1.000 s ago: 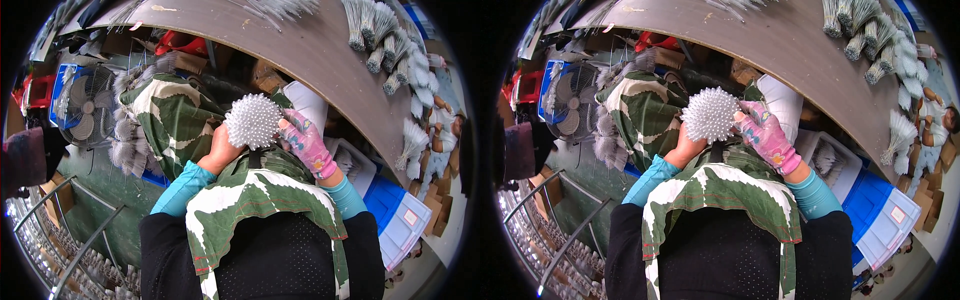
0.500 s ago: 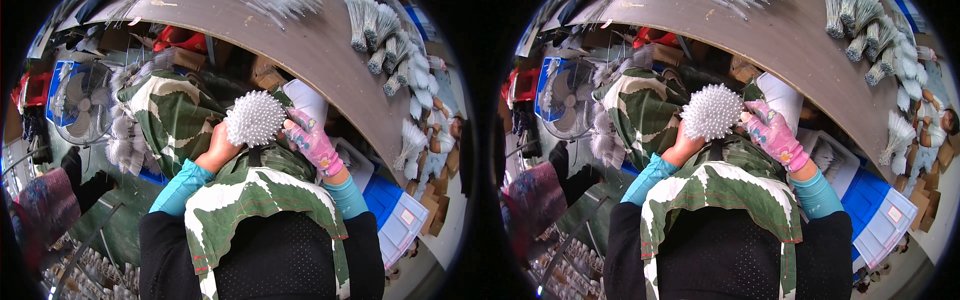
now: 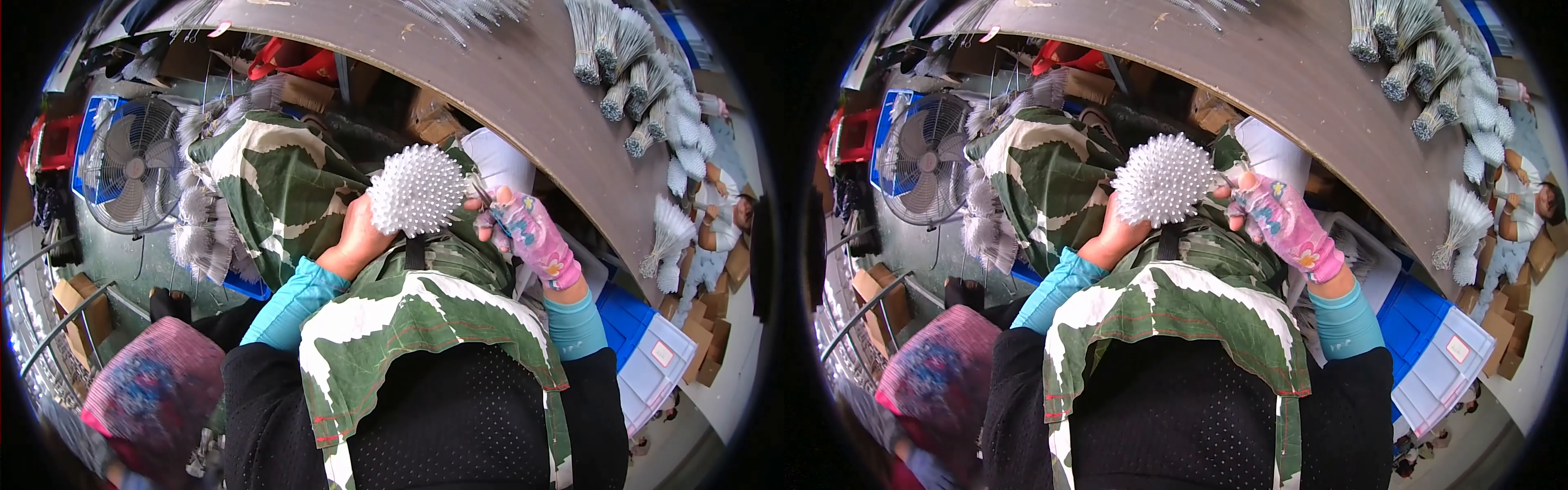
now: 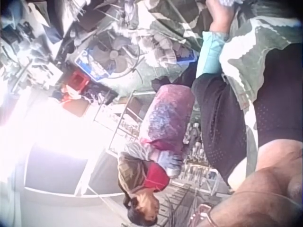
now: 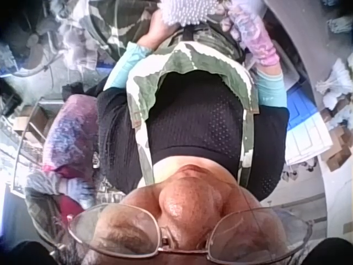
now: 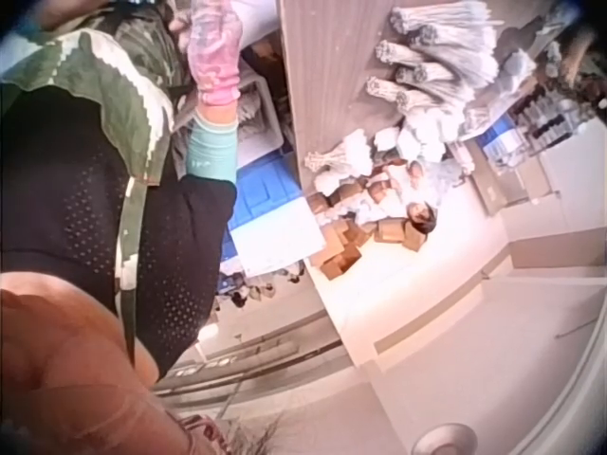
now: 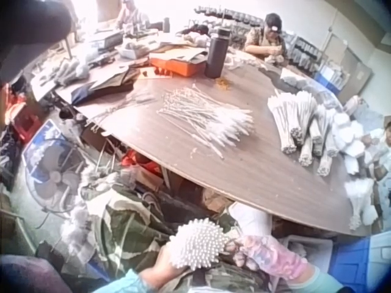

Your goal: The person assembles bundles of synthetic bristles using wire, then trims the bundles with wire cutters and scissors.

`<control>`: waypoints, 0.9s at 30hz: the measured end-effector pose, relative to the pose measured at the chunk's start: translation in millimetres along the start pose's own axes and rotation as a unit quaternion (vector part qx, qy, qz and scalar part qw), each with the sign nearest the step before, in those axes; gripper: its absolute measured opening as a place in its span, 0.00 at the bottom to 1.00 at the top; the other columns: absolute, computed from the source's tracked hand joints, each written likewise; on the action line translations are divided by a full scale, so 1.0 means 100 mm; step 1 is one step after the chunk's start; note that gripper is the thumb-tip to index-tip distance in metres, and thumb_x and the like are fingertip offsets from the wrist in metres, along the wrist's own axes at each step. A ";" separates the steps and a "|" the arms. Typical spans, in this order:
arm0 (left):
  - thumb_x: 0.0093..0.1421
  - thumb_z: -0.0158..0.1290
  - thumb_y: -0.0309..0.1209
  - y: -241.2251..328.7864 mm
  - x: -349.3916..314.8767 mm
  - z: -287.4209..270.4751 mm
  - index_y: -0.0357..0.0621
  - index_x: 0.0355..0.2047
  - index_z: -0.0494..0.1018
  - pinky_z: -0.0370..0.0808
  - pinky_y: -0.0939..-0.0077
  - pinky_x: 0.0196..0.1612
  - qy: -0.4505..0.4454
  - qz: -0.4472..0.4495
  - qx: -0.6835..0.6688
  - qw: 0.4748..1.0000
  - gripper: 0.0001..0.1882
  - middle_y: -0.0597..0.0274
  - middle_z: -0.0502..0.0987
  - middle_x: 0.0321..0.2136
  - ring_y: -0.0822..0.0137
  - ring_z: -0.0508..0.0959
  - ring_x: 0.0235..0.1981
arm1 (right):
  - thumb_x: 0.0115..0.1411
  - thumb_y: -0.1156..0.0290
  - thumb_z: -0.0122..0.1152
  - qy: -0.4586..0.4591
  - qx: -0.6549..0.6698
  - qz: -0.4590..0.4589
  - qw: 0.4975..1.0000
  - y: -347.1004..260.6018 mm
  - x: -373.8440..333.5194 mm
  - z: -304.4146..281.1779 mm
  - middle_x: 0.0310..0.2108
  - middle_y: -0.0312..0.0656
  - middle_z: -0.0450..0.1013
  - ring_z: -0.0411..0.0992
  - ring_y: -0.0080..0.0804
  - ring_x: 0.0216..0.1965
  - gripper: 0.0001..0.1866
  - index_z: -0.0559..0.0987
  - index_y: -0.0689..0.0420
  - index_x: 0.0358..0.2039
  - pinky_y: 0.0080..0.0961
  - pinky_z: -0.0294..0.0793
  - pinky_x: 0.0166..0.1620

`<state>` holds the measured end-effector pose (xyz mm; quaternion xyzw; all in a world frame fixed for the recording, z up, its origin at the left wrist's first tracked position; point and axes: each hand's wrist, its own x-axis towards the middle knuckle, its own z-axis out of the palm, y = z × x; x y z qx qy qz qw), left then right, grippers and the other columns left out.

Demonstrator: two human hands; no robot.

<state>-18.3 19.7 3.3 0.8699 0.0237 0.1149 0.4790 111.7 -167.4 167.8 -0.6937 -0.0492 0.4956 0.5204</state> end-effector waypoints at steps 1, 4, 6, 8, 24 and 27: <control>0.50 0.54 0.25 0.00 -0.01 0.00 0.42 0.43 0.75 0.74 0.66 0.44 0.001 -0.001 0.000 1.000 0.17 0.51 0.77 0.40 0.52 0.77 0.42 | 0.66 0.52 0.45 -0.015 -0.024 0.011 1.000 -0.01 -0.01 -0.01 0.26 0.31 0.71 0.61 0.10 0.19 0.24 0.73 0.61 0.48 0.09 0.59 0.22; 0.50 0.54 0.25 0.00 -0.01 0.00 0.42 0.42 0.75 0.74 0.67 0.44 0.001 -0.019 -0.025 1.000 0.16 0.52 0.77 0.40 0.53 0.77 0.42 | 0.66 0.51 0.45 -0.027 -0.065 0.028 0.997 -0.06 -0.01 -0.01 0.22 0.27 0.68 0.59 0.10 0.19 0.24 0.76 0.61 0.45 0.09 0.57 0.23; 0.51 0.54 0.26 0.00 0.00 -0.01 0.42 0.43 0.75 0.74 0.68 0.44 -0.010 -0.023 -0.018 1.000 0.16 0.52 0.77 0.40 0.54 0.77 0.42 | 0.66 0.51 0.45 -0.025 -0.084 0.034 0.996 -0.07 -0.01 -0.01 0.20 0.26 0.67 0.59 0.10 0.19 0.24 0.77 0.61 0.43 0.09 0.57 0.23; 0.51 0.55 0.27 0.02 0.01 0.00 0.42 0.43 0.74 0.74 0.68 0.44 -0.007 -0.035 -0.041 0.999 0.16 0.52 0.77 0.40 0.54 0.77 0.42 | 0.66 0.52 0.46 -0.033 -0.087 0.014 0.996 -0.05 0.00 -0.02 0.21 0.26 0.67 0.59 0.11 0.20 0.23 0.77 0.60 0.42 0.10 0.57 0.24; 0.45 0.62 0.30 0.08 0.07 0.03 0.42 0.38 0.70 0.74 0.65 0.37 0.032 -0.112 -0.098 0.988 0.19 0.54 0.76 0.34 0.50 0.77 0.37 | 0.62 0.57 0.53 -0.104 -0.155 0.068 0.980 -0.54 0.02 0.16 0.19 0.28 0.67 0.65 0.12 0.22 0.16 0.77 0.59 0.35 0.10 0.60 0.23; 0.46 0.62 0.31 0.11 0.11 0.01 0.43 0.39 0.70 0.74 0.65 0.37 0.059 -0.098 -0.130 0.985 0.20 0.54 0.76 0.33 0.50 0.77 0.36 | 0.62 0.56 0.53 -0.131 -0.269 0.034 0.954 -0.60 0.12 0.23 0.16 0.33 0.68 0.67 0.20 0.21 0.20 0.72 0.59 0.22 0.22 0.64 0.26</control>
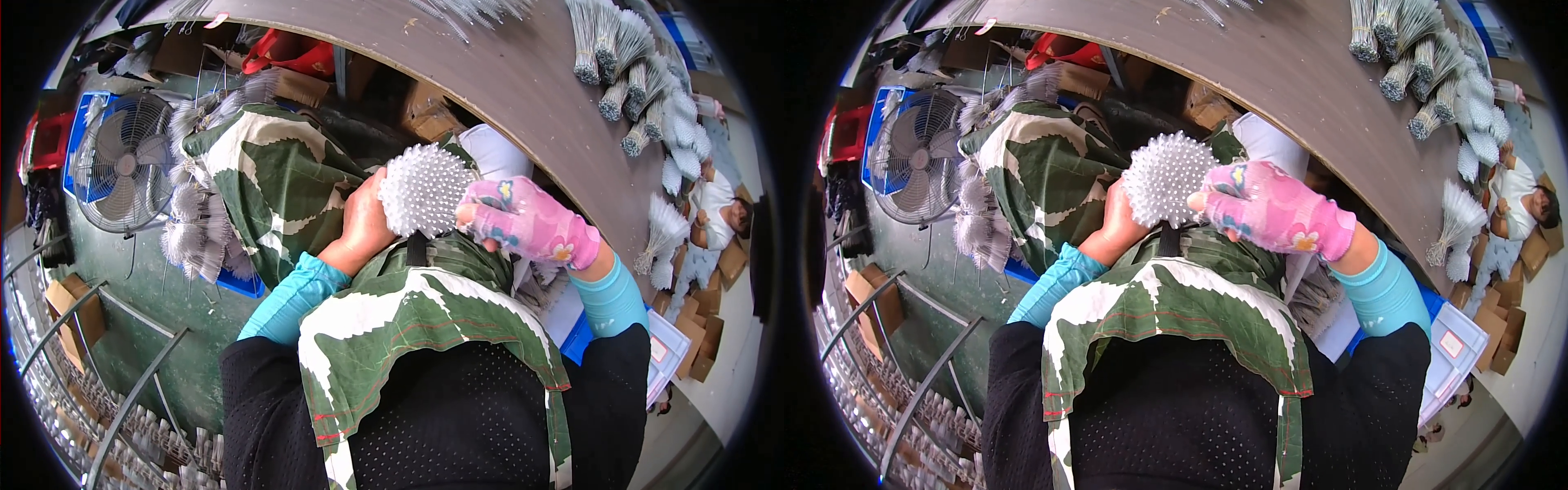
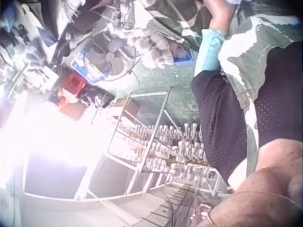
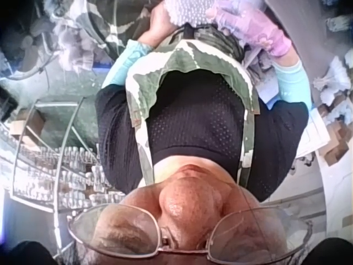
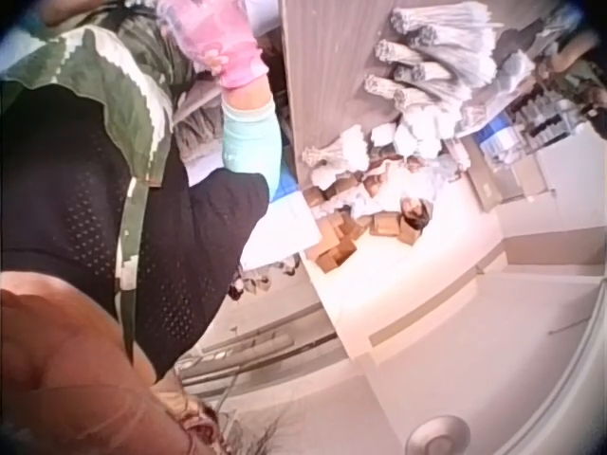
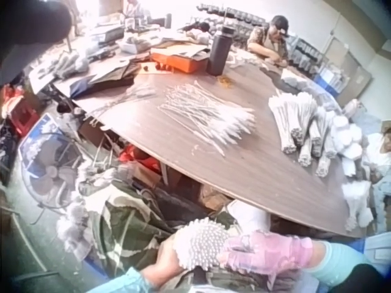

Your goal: The person assembles bundles of synthetic bristles using wire, then trims the bundles with wire cutters and scissors.

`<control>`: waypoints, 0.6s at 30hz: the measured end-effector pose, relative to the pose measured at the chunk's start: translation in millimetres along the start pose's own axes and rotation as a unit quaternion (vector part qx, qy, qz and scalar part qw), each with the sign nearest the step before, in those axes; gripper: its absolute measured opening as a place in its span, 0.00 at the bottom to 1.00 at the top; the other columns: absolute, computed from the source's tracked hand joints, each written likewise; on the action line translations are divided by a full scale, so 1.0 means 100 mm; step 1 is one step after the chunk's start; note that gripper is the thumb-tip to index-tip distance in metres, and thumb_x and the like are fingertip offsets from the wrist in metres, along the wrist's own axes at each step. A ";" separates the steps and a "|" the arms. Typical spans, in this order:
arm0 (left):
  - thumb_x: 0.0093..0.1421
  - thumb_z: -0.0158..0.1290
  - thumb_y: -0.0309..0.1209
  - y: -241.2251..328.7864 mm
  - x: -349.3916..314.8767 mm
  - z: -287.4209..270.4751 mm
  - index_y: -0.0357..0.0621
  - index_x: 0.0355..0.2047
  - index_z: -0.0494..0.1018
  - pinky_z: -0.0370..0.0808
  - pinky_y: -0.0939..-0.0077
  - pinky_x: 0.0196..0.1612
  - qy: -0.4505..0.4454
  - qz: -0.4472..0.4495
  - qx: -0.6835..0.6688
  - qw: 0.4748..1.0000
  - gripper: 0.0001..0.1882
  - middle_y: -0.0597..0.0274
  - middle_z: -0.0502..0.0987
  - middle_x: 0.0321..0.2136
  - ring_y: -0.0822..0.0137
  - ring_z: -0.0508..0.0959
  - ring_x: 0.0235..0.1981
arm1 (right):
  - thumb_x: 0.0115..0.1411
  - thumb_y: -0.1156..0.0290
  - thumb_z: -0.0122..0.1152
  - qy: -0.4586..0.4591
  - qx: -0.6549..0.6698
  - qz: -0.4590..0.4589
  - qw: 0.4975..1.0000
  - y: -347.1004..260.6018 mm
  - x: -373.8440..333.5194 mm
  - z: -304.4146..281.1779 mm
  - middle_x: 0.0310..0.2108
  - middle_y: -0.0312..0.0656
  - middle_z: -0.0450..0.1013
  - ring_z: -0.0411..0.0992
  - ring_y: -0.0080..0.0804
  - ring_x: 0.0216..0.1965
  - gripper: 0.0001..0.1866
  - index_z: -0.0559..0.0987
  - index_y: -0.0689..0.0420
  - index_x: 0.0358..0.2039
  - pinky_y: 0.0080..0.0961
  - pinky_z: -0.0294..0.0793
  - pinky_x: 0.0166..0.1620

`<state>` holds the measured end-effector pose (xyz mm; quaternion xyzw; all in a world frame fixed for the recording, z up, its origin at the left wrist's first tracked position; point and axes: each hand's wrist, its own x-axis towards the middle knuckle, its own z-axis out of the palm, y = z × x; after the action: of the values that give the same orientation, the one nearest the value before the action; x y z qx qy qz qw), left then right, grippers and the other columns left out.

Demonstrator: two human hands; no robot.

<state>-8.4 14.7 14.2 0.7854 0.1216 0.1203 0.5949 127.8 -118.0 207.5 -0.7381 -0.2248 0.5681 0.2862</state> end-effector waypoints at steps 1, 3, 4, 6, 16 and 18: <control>0.46 0.62 0.31 0.00 0.00 0.01 0.43 0.39 0.70 0.74 0.65 0.37 0.000 0.000 -0.001 1.000 0.20 0.54 0.76 0.33 0.50 0.77 0.36 | 0.62 0.56 0.53 0.000 -0.001 0.001 1.000 -0.03 0.03 0.00 0.16 0.33 0.68 0.67 0.20 0.21 0.20 0.72 0.59 0.22 0.22 0.64 0.26; 0.46 0.62 0.31 0.02 0.00 0.02 0.43 0.39 0.70 0.73 0.66 0.39 0.003 -0.011 0.007 1.000 0.20 0.54 0.76 0.34 0.51 0.77 0.37 | 0.61 0.53 0.54 -0.014 -0.040 0.046 0.998 -0.06 0.08 -0.01 0.16 0.36 0.69 0.68 0.22 0.20 0.21 0.73 0.59 0.23 0.24 0.65 0.26; 0.46 0.62 0.31 0.03 0.01 0.03 0.43 0.39 0.70 0.73 0.66 0.39 0.002 -0.010 0.006 1.000 0.20 0.54 0.76 0.34 0.51 0.77 0.37 | 0.61 0.53 0.54 -0.013 -0.041 0.047 0.998 -0.07 0.09 -0.02 0.16 0.36 0.69 0.68 0.22 0.20 0.21 0.73 0.59 0.23 0.24 0.65 0.26; 0.45 0.63 0.33 0.04 0.01 0.04 0.43 0.40 0.70 0.73 0.66 0.41 0.011 0.017 0.012 1.000 0.22 0.54 0.76 0.36 0.53 0.76 0.40 | 0.61 0.55 0.54 -0.010 -0.102 0.063 0.993 -0.08 0.11 -0.03 0.15 0.32 0.66 0.65 0.17 0.20 0.19 0.73 0.58 0.24 0.19 0.65 0.25; 0.42 0.65 0.37 0.04 0.04 0.02 0.43 0.45 0.66 0.72 0.61 0.42 -0.016 0.069 0.059 0.996 0.31 0.54 0.72 0.38 0.51 0.73 0.42 | 0.60 0.51 0.54 -0.001 -0.233 0.068 0.970 -0.24 0.15 -0.07 0.14 0.41 0.66 0.68 0.29 0.19 0.21 0.75 0.61 0.28 0.29 0.68 0.28; 0.42 0.65 0.35 0.08 0.04 -0.01 0.42 0.44 0.66 0.72 0.60 0.42 -0.050 0.038 0.067 0.996 0.29 0.54 0.71 0.37 0.51 0.72 0.42 | 0.60 0.50 0.53 -0.015 -0.274 0.071 0.959 -0.25 0.16 -0.08 0.17 0.47 0.69 0.71 0.37 0.23 0.23 0.76 0.60 0.30 0.34 0.68 0.31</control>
<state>-4.9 15.0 22.5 0.8328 0.0694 0.0946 0.5410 139.4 -90.5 214.9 -0.7939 -0.3230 0.5144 0.0283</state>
